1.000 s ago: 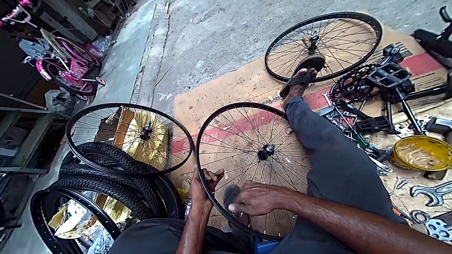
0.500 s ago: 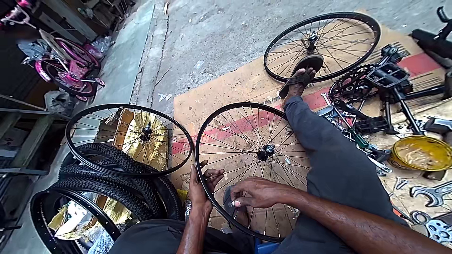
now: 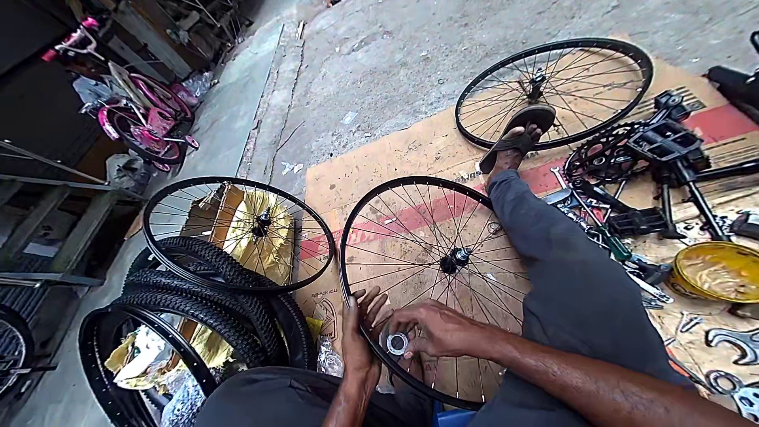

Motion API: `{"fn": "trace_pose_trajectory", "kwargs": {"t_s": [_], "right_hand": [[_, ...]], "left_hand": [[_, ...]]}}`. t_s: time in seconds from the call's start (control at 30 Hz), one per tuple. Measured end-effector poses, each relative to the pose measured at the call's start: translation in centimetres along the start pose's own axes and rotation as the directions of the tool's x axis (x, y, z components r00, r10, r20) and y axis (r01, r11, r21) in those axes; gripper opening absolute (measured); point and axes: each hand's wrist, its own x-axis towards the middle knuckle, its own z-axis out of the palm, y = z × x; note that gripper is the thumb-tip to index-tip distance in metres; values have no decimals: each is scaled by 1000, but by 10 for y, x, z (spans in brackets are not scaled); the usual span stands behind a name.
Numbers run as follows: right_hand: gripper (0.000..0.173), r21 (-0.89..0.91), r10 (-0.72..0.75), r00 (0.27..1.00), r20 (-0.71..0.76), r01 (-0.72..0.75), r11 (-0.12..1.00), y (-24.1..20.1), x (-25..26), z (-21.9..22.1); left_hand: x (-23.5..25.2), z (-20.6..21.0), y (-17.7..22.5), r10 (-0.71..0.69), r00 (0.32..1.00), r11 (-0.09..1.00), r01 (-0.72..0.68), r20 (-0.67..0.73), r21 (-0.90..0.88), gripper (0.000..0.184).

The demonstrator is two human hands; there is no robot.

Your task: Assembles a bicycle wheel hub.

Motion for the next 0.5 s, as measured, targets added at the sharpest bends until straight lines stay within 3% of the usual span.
{"fn": "trace_pose_trajectory", "kwargs": {"t_s": [0.07,0.17,0.27,0.37,0.5], "right_hand": [[29,-140,43,998,-55,-50,989,-2,5,14],[14,-304,58,997,-59,-73,950,-2,12,28],[17,-247,110,993,33,-99,964,-5,15,19],[42,-101,137,979,153,-122,987,-2,10,7],[42,-44,115,974,195,-109,993,2,10,3]], "left_hand": [[16,-1,13,-5,998,999,7,-59,34,72],[36,-2,13,-27,992,1000,29,-119,11,63],[39,1,9,-33,992,999,30,-123,-25,53],[38,-2,6,-35,993,999,33,-111,-26,55],[38,-4,3,-40,992,999,37,-118,-29,54]]}}
